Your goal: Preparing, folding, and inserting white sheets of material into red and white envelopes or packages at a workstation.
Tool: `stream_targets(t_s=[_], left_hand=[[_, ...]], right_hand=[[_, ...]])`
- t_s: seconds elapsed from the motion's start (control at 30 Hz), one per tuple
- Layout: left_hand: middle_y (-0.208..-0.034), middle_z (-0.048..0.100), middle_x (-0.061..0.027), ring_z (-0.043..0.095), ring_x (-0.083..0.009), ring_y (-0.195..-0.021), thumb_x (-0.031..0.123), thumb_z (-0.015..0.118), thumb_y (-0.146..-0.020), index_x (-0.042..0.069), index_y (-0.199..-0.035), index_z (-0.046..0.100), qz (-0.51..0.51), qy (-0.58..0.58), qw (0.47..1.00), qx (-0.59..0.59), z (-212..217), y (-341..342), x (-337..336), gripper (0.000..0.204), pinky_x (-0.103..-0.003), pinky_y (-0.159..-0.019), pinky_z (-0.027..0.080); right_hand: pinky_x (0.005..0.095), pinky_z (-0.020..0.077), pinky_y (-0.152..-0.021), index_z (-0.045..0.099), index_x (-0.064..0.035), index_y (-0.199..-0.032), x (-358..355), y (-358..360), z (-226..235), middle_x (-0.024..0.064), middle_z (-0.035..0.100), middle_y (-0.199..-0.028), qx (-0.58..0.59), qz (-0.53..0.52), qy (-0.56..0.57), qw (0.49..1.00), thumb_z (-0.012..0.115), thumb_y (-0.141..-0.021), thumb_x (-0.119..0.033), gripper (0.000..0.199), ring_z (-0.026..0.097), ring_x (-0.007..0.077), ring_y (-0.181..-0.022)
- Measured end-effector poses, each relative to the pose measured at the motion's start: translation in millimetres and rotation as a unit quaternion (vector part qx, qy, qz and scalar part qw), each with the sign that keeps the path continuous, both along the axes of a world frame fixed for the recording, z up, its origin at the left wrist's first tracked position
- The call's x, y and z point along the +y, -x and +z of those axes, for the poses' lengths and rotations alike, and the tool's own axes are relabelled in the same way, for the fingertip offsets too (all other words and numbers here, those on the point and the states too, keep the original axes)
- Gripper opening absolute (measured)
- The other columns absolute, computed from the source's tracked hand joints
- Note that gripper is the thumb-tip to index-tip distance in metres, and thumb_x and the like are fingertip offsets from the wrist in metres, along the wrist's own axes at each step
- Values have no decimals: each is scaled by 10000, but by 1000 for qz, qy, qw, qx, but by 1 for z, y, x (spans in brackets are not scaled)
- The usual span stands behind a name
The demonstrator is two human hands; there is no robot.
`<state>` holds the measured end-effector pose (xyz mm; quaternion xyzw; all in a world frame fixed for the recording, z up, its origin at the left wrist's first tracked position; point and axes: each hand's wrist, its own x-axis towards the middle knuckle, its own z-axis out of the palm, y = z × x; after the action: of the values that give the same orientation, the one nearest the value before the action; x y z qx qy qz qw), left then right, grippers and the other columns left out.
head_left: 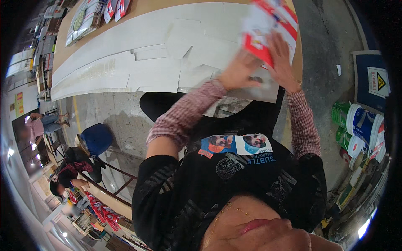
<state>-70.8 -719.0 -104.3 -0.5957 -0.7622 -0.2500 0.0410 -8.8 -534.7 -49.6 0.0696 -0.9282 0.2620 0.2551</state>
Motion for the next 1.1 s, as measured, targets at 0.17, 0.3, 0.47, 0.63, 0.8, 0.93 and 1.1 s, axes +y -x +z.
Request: stream_targets(t_s=[0.17,0.3,0.47,0.63,0.8,0.93,1.1], left_hand=[[-1313,399,-197,347,-338,-1248,590,574,-745,26,-1279,433,110,144,977,109,36,44,-91,790,-529,-990,290],[-1329,384,-195,340,-326,-1257,577,512,-803,18,-1296,404,42,215,966,138,31,60,-97,753,-507,-962,346],[-1290,417,-188,402,-313,-1207,501,532,-811,15,-1277,413,-32,171,970,171,48,46,-94,684,-451,-938,397],[-1192,501,-208,505,-279,-1105,431,560,-803,21,-1228,482,-52,188,959,206,54,40,-84,596,-410,-884,442],[-798,625,-204,593,-347,-748,209,540,-831,13,-1052,585,-111,270,949,-119,83,100,-43,299,-410,-745,475],[-966,639,-112,590,-226,-859,285,598,-823,20,-1069,590,-98,360,870,-323,61,147,-28,362,-357,-735,461],[-909,631,-51,592,-152,-850,325,652,-800,-15,-1058,589,96,288,827,-473,73,155,-85,431,-319,-718,493]], right_hand=[[492,123,-1115,262,-226,-1415,-6,16,-28,43,168,-1498,-181,85,-157,967,626,-793,-150,724,147,271,-1376],[489,119,-1118,257,-224,-1417,-3,20,-16,33,161,-1500,-154,107,-112,976,625,-788,-122,735,145,259,-1378],[481,116,-1124,248,-230,-1420,15,14,-19,26,163,-1499,-159,117,-135,971,626,-783,-113,750,148,247,-1378],[460,118,-1123,253,-202,-1422,20,16,-5,39,182,-1495,-168,130,-111,971,571,-815,-112,692,162,272,-1373],[460,108,-1116,271,-138,-1418,35,-3,-3,124,176,-1487,-15,80,148,986,553,-821,-320,685,139,313,-1377],[505,97,-1103,322,-168,-1398,12,12,-10,110,152,-1494,-104,118,-189,969,517,-828,-507,691,92,330,-1378],[498,191,-1071,431,-158,-1332,8,6,-26,118,301,-1408,-105,60,-225,967,525,-863,-414,542,250,315,-1307]])
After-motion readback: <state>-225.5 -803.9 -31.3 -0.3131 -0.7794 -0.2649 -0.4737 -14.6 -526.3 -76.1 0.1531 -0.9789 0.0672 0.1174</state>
